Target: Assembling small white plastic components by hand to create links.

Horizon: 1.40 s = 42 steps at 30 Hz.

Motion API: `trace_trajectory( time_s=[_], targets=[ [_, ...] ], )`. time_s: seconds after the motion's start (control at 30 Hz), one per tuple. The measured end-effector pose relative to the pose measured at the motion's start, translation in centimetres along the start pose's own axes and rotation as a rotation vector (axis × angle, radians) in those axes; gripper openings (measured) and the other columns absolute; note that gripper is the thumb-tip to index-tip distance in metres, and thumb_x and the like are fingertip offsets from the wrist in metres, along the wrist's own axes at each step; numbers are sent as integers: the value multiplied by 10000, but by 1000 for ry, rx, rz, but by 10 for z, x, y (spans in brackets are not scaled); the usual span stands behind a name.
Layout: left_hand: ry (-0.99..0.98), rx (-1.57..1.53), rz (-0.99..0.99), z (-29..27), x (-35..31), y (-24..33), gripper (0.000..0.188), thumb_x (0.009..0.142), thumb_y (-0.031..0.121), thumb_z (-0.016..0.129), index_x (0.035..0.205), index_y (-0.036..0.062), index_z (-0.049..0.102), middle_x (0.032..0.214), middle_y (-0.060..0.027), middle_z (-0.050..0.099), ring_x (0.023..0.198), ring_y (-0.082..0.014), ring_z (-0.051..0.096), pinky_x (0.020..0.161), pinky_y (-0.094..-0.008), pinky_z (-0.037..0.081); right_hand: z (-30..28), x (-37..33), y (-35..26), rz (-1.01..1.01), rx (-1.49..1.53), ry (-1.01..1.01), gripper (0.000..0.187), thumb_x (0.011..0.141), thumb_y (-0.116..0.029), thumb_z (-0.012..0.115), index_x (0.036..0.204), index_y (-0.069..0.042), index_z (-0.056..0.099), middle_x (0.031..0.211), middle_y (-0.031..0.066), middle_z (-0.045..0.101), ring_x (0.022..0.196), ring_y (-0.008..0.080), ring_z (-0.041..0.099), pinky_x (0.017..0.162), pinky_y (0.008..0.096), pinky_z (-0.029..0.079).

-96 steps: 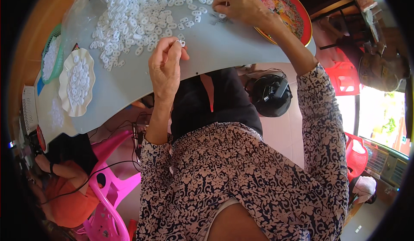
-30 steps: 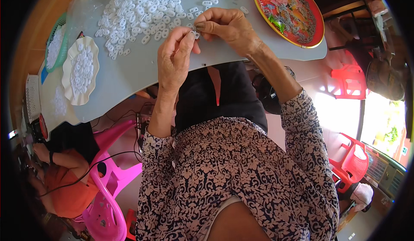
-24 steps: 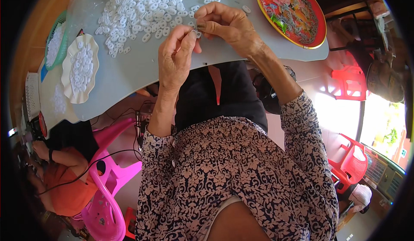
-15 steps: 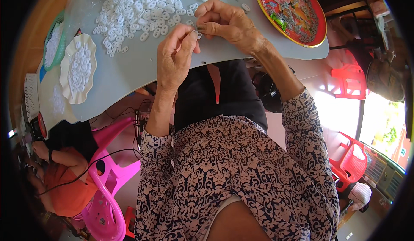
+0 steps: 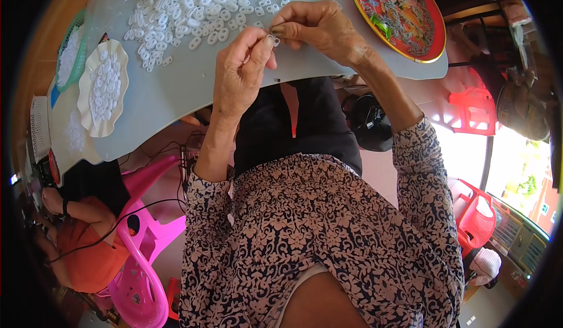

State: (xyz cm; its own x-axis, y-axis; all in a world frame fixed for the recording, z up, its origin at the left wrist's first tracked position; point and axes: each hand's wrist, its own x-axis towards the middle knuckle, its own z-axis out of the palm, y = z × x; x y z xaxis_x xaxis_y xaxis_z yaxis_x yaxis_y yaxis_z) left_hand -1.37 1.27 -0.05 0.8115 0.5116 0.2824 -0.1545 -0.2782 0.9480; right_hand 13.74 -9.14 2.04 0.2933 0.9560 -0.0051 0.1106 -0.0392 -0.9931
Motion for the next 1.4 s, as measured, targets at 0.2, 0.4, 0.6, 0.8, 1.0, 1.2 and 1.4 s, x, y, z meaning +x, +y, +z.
trace_trajectory(
  time_s=[0.2, 0.4, 0.6, 0.8, 1.0, 1.2, 1.4],
  targets=[
    [-52, -113, -99, -3, -1, -1, 140, 903, 146, 542, 873, 11, 563, 632, 23, 537, 545, -16, 402, 482, -175, 306, -2, 3, 1, -28, -125, -11, 205, 871, -226, 628, 888, -24, 656, 716, -5, 609, 641, 64, 518, 590, 223, 444],
    [27, -95, -12, 0, -1, -3, 114, 883, 126, 557, 857, 15, 556, 644, 14, 544, 539, -18, 406, 476, -182, 318, 6, 2, -7, -45, -276, 70, 161, 855, -178, 627, 862, -18, 645, 691, 9, 603, 645, 66, 521, 586, 242, 432],
    [0, -18, -42, 0, 0, -1, 93, 869, 108, 557, 834, 22, 551, 630, 14, 537, 541, -22, 420, 480, -188, 329, 8, 0, -6, -29, -274, 79, 170, 863, -192, 620, 862, -23, 639, 679, 4, 594, 635, 57, 514, 567, 231, 425],
    [-11, -90, -73, -1, -1, 1, 131, 879, 136, 556, 836, 12, 560, 627, 21, 536, 559, -23, 426, 506, -186, 338, 10, -6, -1, -70, -116, 81, 220, 889, -254, 603, 912, -38, 640, 693, -20, 585, 615, 25, 475, 542, 191, 396],
    [-12, -79, -55, -2, -1, 3, 129, 891, 120, 535, 858, -2, 564, 637, 14, 536, 568, -32, 446, 517, -186, 350, 16, -7, -3, -67, -149, 148, 201, 886, -246, 609, 870, -49, 641, 644, -35, 529, 578, 21, 442, 496, 190, 352],
    [45, -92, -13, 4, -1, 1, 146, 894, 119, 532, 884, -20, 573, 686, -12, 571, 595, -67, 519, 536, -197, 398, 26, -10, -3, -91, -67, 229, 187, 872, -170, 626, 870, 17, 627, 738, 17, 631, 709, 57, 576, 638, 207, 481],
    [66, -78, -47, 3, -2, -3, 175, 904, 145, 535, 927, -21, 584, 738, -32, 611, 621, -73, 549, 540, -198, 405, 32, -9, 8, -136, 97, 207, 155, 865, -137, 630, 914, 9, 613, 792, 22, 637, 745, 63, 581, 665, 207, 483]
  ],
)
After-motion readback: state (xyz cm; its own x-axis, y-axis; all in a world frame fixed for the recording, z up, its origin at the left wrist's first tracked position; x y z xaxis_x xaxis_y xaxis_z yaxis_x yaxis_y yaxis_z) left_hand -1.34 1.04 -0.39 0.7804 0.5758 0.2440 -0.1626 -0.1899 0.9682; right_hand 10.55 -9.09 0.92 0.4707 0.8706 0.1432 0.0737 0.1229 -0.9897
